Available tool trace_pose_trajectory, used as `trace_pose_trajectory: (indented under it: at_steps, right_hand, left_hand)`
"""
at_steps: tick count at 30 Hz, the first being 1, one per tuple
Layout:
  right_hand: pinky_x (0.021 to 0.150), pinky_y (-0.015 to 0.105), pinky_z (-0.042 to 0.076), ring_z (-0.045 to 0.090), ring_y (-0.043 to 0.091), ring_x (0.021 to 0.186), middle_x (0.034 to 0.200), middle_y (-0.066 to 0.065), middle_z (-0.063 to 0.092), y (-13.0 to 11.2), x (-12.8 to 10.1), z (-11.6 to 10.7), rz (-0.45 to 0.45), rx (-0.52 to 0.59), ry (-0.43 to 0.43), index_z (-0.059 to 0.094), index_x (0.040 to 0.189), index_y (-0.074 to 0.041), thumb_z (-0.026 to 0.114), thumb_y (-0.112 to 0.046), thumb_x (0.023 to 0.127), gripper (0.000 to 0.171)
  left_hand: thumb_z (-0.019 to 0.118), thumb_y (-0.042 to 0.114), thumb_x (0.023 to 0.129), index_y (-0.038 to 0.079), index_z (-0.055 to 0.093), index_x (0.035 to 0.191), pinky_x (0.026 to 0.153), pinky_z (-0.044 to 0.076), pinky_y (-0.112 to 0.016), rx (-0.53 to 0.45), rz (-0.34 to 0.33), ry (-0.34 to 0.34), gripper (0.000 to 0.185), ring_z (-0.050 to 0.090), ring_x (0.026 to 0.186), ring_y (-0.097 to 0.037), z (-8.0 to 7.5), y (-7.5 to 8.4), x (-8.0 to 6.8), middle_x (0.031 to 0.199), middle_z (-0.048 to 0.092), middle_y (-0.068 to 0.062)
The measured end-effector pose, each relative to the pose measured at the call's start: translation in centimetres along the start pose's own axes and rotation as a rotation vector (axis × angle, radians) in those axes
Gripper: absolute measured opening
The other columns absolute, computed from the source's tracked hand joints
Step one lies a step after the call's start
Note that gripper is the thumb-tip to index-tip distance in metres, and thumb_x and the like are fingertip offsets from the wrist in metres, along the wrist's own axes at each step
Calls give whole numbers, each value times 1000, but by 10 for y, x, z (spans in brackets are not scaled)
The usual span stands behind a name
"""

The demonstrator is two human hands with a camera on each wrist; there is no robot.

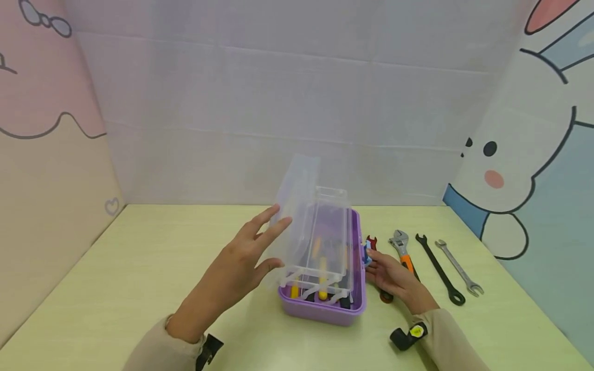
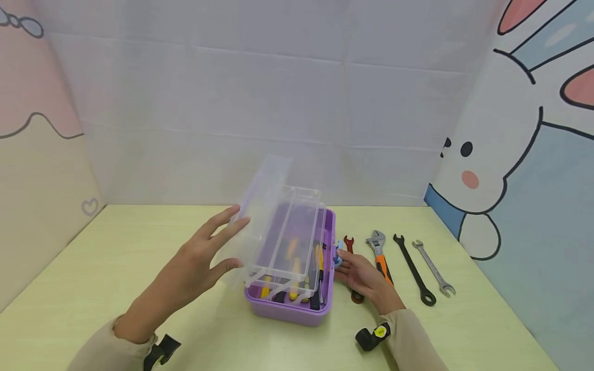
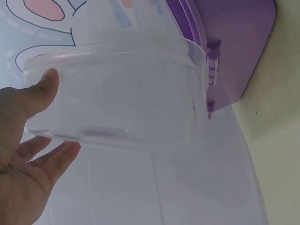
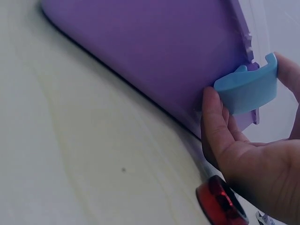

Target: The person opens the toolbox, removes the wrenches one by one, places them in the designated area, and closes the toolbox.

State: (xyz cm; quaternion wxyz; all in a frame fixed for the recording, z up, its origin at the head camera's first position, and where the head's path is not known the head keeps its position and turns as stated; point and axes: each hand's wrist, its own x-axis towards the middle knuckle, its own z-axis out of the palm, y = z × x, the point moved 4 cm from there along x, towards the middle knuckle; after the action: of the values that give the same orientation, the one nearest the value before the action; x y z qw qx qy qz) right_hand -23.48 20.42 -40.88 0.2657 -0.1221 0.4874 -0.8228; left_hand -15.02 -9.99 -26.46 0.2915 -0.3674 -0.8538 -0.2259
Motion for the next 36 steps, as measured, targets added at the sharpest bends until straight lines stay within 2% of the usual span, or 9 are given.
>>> trace_pose_trajectory:
  at_steps: [3, 10, 15, 18, 21, 26, 30, 36]
  right_hand:
    - [92, 26, 55, 64, 11, 100, 105, 1, 68, 0, 0, 0, 2, -8, 7, 66, 106, -13, 32, -16, 105, 35]
    - [91, 26, 55, 65, 12, 100, 104, 1, 69, 3, 2, 0, -4, -23, 1, 66, 105, -12, 31, -15, 105, 35]
    - [92, 25, 55, 65, 11, 99, 104, 0, 69, 2, 4, 1, -11, -47, -5, 66, 106, -14, 31, -16, 105, 35]
    - [92, 26, 54, 65, 11, 99, 104, 1, 69, 1, 3, -1, 2, -50, 15, 66, 105, -14, 31, -16, 105, 35]
    - [93, 27, 54, 65, 12, 100, 104, 2, 69, -1, 1, -3, 14, -52, 35, 65, 105, -13, 32, -16, 105, 33]
    - [94, 27, 53, 65, 12, 101, 105, 2, 69, -5, -3, -4, 25, -69, 55, 64, 105, -12, 35, -18, 104, 29]
    - [93, 27, 54, 65, 11, 100, 104, 0, 69, -7, -4, -4, 24, -90, 48, 64, 105, -12, 36, -18, 104, 29]
    - [88, 24, 55, 66, 7, 95, 99, -4, 72, -11, -3, -1, 17, -177, 75, 68, 99, -16, 39, -21, 103, 30]
  left_hand:
    - [81, 15, 73, 12, 46, 140, 78, 60, -33, -27, 1, 4, 76, 53, 124, -34, 6, 4, 2, 145, 43, -17]
    - [81, 21, 72, 0, 45, 138, 96, 53, -36, -41, 11, 26, 78, 56, 122, -31, 23, 12, 3, 136, 54, -18]
    - [82, 21, 71, -2, 52, 132, 92, 55, -31, -2, 13, 50, 72, 59, 118, -30, 29, 19, 3, 132, 57, -18]
    - [81, 23, 70, 0, 55, 131, 89, 56, -27, 52, 32, 58, 70, 60, 117, -28, 32, 25, 5, 129, 60, -16]
    - [80, 27, 71, 3, 57, 129, 80, 58, -23, 125, 61, 55, 67, 62, 115, -25, 35, 31, 7, 126, 62, -13]
    - [75, 35, 75, 8, 59, 128, 67, 60, -23, 234, 101, -7, 62, 64, 113, -22, 47, 41, 10, 125, 64, -9]
    - [71, 38, 78, 10, 61, 127, 72, 60, -25, 302, 149, -70, 57, 64, 112, -21, 60, 50, 12, 126, 64, -8]
    - [73, 38, 77, 14, 61, 124, 87, 57, -27, 406, 217, -76, 54, 64, 112, -19, 73, 60, 11, 124, 66, -4]
